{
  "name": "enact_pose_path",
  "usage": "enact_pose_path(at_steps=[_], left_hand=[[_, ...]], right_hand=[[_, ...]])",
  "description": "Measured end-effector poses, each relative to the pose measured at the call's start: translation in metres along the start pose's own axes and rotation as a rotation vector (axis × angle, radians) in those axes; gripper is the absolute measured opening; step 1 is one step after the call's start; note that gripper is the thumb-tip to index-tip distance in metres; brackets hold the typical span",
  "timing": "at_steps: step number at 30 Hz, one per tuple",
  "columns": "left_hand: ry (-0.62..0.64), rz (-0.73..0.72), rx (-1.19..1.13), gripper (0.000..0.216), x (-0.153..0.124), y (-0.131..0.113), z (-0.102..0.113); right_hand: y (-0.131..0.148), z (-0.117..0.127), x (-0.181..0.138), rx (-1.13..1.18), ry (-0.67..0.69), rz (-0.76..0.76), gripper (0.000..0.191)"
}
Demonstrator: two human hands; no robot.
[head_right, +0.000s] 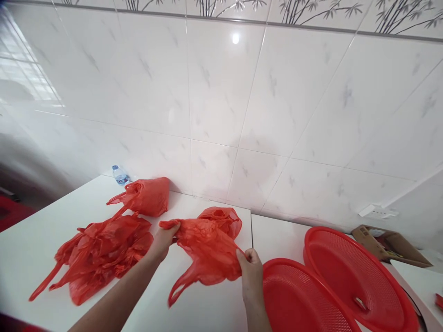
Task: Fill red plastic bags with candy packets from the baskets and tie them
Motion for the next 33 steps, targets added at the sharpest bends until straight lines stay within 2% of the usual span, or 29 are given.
enact_pose_path(at_steps=[3, 5, 8, 9, 10, 12, 14, 15, 17, 18, 20, 22, 26, 28, 30, 32, 33], left_hand=[[0.029, 0.109, -0.131, 0.032, 0.005, -0.001, 0.009], [0.046, 0.187, -0.217, 0.031, 0.001, 0.003, 0.009], [0.0, 0.251, -0.284, 0.027, -0.007, 0.009, 0.005], [-0.014, 0.271, -0.303, 0.025, -0.01, 0.01, 0.003], [-0.018, 0.294, -0.324, 0.023, -0.013, 0.012, 0.0], [0.006, 0.354, -0.368, 0.019, -0.022, 0.015, -0.007], [0.058, 0.419, -0.403, 0.02, -0.035, 0.017, -0.017], [0.081, 0.449, -0.417, 0.021, -0.042, 0.017, -0.023], [0.12, 0.504, -0.452, 0.024, -0.056, 0.017, -0.032], [0.14, 0.526, -0.474, 0.024, -0.061, 0.016, -0.035], [0.179, 0.533, -0.519, 0.021, -0.065, 0.012, -0.039], [0.178, 0.475, -0.547, 0.017, -0.059, 0.006, -0.033], [0.034, 0.242, -0.488, 0.019, -0.025, -0.001, 0.005], [-0.012, 0.134, -0.337, 0.026, -0.011, 0.0, 0.025], [-0.116, -0.016, -0.11, 0.035, -0.005, 0.001, 0.041], [-0.231, -0.265, 0.135, 0.046, -0.01, -0.002, 0.047], [-0.226, -0.411, 0.257, 0.054, -0.017, -0.003, 0.043]], right_hand=[[-0.003, 0.013, 0.011, 0.052, -0.1, -0.054, 0.046], [0.003, 0.017, 0.009, -0.001, -0.173, -0.061, 0.041], [0.023, 0.02, -0.009, -0.189, -0.322, 0.101, 0.047], [0.027, 0.016, -0.019, -0.239, -0.315, 0.158, 0.045], [0.029, 0.009, -0.029, -0.269, -0.253, 0.192, 0.041], [0.019, -0.013, -0.051, -0.288, -0.011, 0.173, 0.038], [-0.001, -0.041, -0.073, -0.291, 0.228, 0.12, 0.045], [-0.013, -0.052, -0.081, -0.307, 0.285, 0.101, 0.052], [-0.034, -0.071, -0.087, -0.366, 0.296, 0.083, 0.059], [-0.043, -0.076, -0.085, -0.399, 0.276, 0.075, 0.053], [-0.054, -0.08, -0.075, -0.434, 0.242, 0.061, 0.027], [-0.057, -0.072, -0.058, -0.41, 0.223, 0.05, 0.013], [-0.053, -0.028, -0.015, -0.289, 0.106, -0.077, 0.013], [-0.05, -0.005, 0.001, -0.185, 0.019, -0.171, 0.021], [-0.045, 0.008, 0.009, -0.068, -0.043, -0.236, 0.027], [-0.04, 0.01, 0.01, -0.002, -0.059, -0.254, 0.024], [-0.037, 0.006, 0.008, 0.009, -0.047, -0.251, 0.021]])
Point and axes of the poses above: each hand's wrist, its own x-axis towards the middle knuckle, its own z-axis out of the back of the hand, y = z × x, the point moved 4 cm from there along x, towards the middle knuckle, and after that the axes turned 11 degrees about -y, right-handed, at the moved point
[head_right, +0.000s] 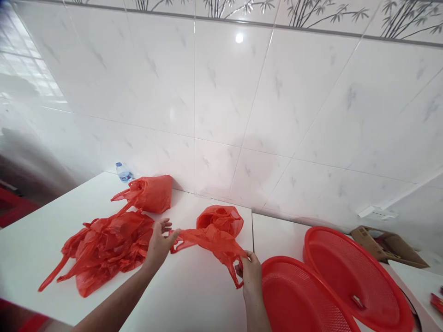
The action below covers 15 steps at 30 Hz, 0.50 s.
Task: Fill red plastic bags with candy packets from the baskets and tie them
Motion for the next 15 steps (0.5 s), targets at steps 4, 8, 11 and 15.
enact_pose_path(at_steps=[4, 8, 11, 15], left_hand=[[0.434, -0.497, 0.287, 0.083, -0.037, -0.015, -0.032], [0.661, -0.342, 0.529, 0.04, -0.04, 0.006, -0.04], [0.653, -0.135, 0.486, 0.025, -0.024, 0.024, -0.025], [0.761, 0.243, 0.17, 0.007, -0.02, 0.037, -0.01]], right_hand=[[0.009, -0.028, -0.024, -0.044, 0.215, 0.047, 0.013], [0.014, -0.032, -0.036, -0.145, 0.434, 0.091, 0.009], [0.01, -0.004, -0.021, -0.377, 0.376, 0.203, 0.006], [0.008, 0.032, -0.004, -0.607, 0.124, 0.364, 0.016]])
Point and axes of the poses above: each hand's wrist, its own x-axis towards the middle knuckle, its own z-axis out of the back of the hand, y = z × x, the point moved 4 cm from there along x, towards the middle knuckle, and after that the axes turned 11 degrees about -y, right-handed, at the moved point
